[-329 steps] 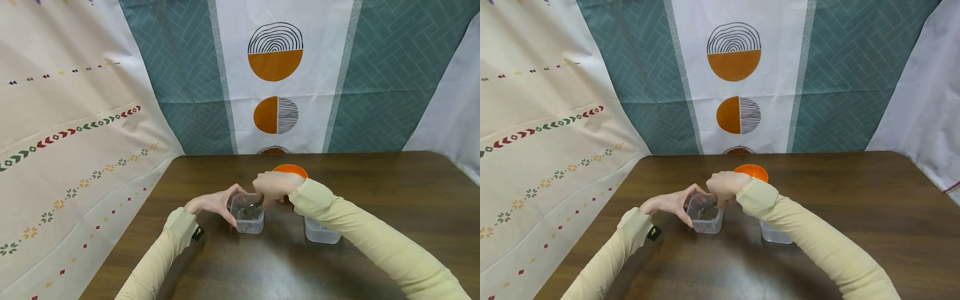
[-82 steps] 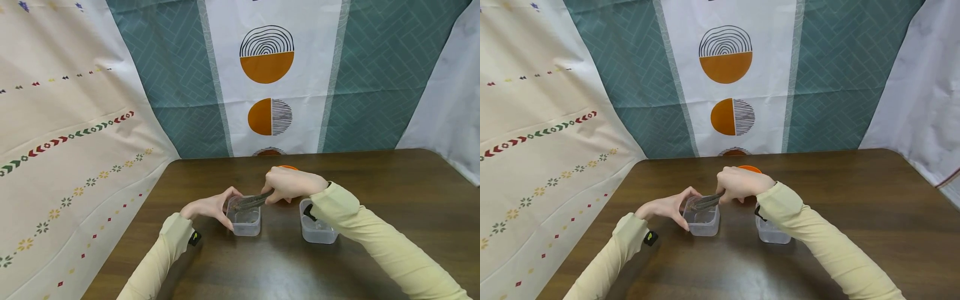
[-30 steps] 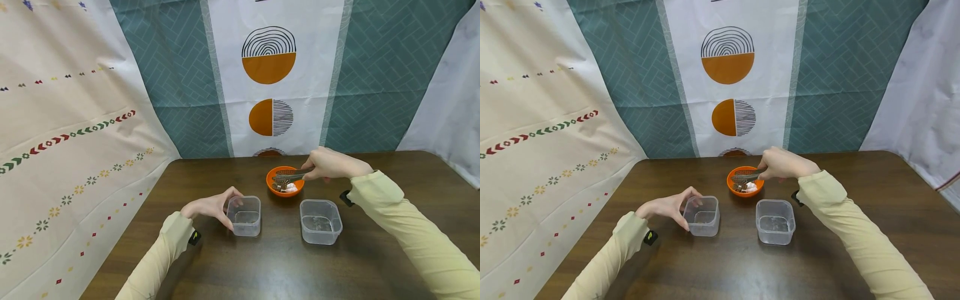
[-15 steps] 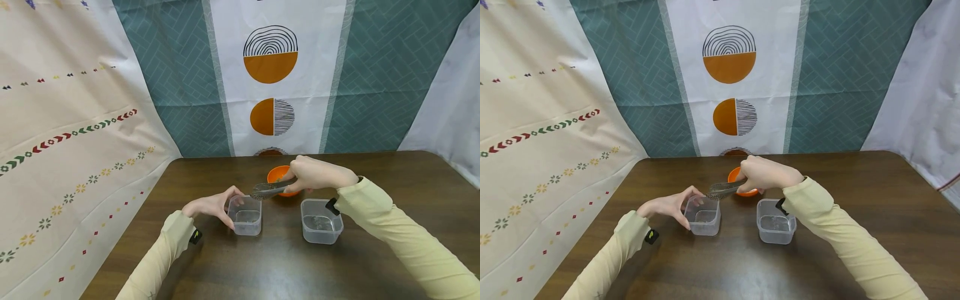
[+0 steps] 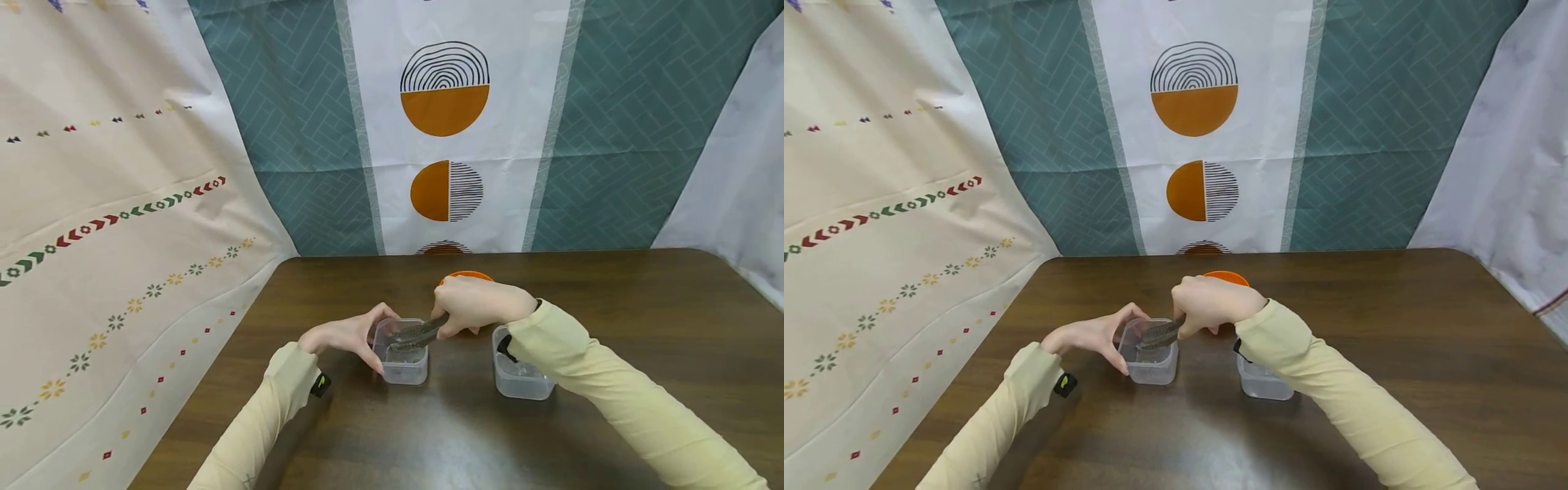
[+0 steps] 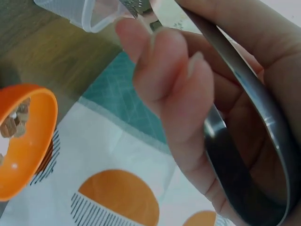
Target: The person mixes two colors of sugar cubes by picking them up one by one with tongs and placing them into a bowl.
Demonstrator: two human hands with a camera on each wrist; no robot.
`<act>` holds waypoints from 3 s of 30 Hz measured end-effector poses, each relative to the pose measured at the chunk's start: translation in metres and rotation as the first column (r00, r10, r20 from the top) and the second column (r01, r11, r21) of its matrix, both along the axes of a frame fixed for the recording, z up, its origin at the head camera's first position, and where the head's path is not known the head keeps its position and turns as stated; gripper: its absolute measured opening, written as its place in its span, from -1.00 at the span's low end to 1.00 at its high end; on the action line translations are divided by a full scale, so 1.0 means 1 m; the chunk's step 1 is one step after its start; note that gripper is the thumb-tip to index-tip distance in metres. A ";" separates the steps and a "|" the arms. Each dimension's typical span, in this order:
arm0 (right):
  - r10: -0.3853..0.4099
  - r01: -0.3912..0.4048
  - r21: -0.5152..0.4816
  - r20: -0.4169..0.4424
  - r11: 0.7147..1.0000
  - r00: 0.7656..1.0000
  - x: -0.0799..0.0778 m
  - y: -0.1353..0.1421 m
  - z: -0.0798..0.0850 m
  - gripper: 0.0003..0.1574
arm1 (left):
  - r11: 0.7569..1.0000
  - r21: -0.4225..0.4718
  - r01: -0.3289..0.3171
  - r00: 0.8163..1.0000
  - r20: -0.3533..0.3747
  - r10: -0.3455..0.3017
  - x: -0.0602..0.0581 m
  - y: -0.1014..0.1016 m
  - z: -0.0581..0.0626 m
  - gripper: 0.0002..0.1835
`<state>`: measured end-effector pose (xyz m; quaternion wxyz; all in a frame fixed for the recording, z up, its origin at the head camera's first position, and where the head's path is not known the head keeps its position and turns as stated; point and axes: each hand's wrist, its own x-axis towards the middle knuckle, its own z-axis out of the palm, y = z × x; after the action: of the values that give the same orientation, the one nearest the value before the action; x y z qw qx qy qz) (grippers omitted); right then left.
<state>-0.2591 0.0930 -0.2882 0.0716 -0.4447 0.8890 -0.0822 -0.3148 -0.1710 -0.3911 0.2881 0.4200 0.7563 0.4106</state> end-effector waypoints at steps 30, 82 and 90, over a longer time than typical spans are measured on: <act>-0.065 0.068 0.178 -0.019 0.982 0.998 -0.006 -0.044 -0.026 -0.48 | 1.000 -0.002 -0.002 1.000 -0.003 0.002 -0.001 0.001 -0.001 -0.12; -0.057 0.071 -0.149 0.098 0.986 0.994 -0.012 0.044 0.022 -0.95 | 0.998 -0.048 -0.031 0.999 -0.040 0.029 0.002 0.003 0.002 -0.14; -0.129 0.150 -0.160 0.135 0.976 0.982 -0.026 0.068 0.016 -0.75 | 0.999 -0.035 -0.029 0.999 -0.041 0.027 0.002 0.002 0.001 -0.14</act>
<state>-0.2851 0.1609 -0.2723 0.0826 -0.3795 0.9017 -0.1898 -0.3130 -0.1693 -0.3898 0.2743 0.4124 0.7749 0.3927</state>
